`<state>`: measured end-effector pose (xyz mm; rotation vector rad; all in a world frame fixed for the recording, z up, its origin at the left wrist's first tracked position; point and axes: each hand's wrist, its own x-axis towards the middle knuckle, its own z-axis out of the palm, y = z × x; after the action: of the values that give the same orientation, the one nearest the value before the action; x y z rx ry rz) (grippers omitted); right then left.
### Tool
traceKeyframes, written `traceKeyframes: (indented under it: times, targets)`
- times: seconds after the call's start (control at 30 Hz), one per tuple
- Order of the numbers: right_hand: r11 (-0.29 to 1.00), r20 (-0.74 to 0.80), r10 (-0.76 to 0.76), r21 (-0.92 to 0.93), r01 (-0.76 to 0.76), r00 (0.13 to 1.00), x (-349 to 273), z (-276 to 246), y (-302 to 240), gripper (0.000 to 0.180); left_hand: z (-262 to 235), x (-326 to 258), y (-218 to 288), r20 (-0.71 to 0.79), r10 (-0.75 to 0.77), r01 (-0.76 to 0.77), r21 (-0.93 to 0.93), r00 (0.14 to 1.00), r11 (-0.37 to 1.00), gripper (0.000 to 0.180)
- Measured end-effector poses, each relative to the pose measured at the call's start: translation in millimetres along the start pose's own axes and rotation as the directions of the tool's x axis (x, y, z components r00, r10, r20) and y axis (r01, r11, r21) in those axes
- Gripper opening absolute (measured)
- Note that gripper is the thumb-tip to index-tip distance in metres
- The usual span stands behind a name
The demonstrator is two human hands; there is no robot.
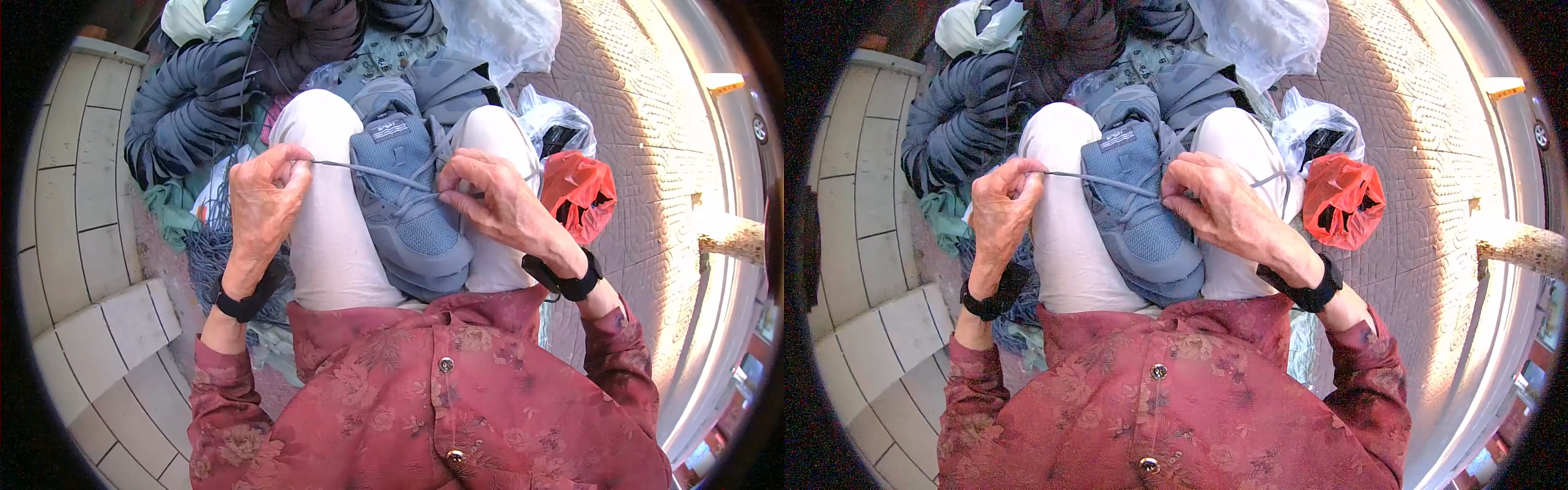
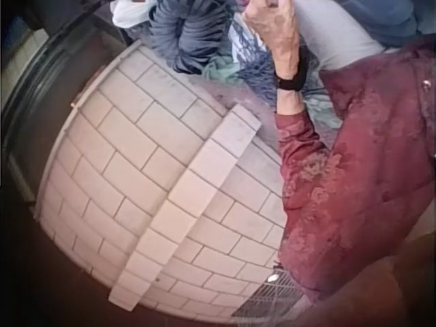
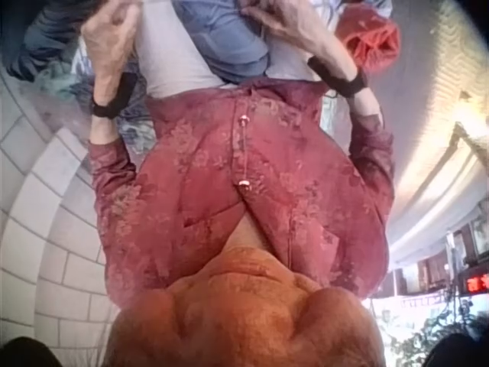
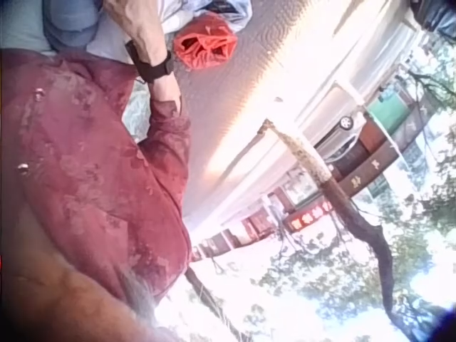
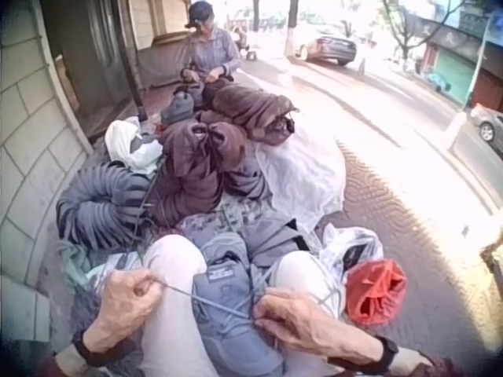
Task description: Lacing shoe uppers in a shoe manufacturing context.
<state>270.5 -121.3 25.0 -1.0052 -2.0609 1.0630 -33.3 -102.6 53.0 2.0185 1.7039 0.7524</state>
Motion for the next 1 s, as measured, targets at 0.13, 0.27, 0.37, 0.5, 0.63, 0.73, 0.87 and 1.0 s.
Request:
traceKeyframes:
  times: [0.13, 0.27, 0.37, 0.5, 0.63, 0.73, 0.87, 1.0]
  targets:
    - [0.994, -0.023, -0.046, -0.097, 0.044, 0.999, 5, 1, 1, 0.012, -1, -6, 0, -0.006, -0.025, 0.025, -0.001, 1.000, 1.000, 0.010]
    - [0.972, 0.015, 0.222, 0.072, -0.222, 0.975, 11, -4, -14, 0.011, -2, -11, -2, -0.018, -0.058, 0.058, -0.022, 0.998, 0.998, 0.011]
    - [0.954, 0.021, 0.276, 0.120, -0.276, 0.961, 13, -5, -10, 0.011, -10, -13, -13, -0.039, -0.099, 0.096, -0.059, 0.994, 0.994, 0.009]
    - [0.934, 0.033, 0.294, 0.205, -0.294, 0.955, 12, -7, -2, 0.012, -31, -15, -36, -0.080, -0.149, 0.147, -0.025, 0.986, 0.989, 0.008]
    - [0.880, 0.198, 0.349, 0.268, -0.392, 0.916, 17, -21, -4, 0.011, -65, -21, -74, -0.168, -0.187, 0.201, 0.069, 0.968, 0.977, 0.009]
    - [0.904, 0.227, 0.280, 0.264, -0.335, 0.933, 20, -26, -2, 0.011, -102, -26, -106, -0.224, -0.210, 0.245, 0.143, 0.952, 0.959, 0.010]
    - [0.930, 0.251, 0.211, 0.246, -0.273, 0.945, 27, -31, -2, 0.013, -162, -46, -165, -0.271, -0.265, 0.342, 0.295, 0.926, 0.892, 0.014]
    - [0.909, 0.302, 0.225, 0.278, -0.312, 0.926, 30, -36, -5, 0.014, -213, -69, -232, -0.294, -0.377, 0.457, 0.280, 0.878, 0.845, 0.021]
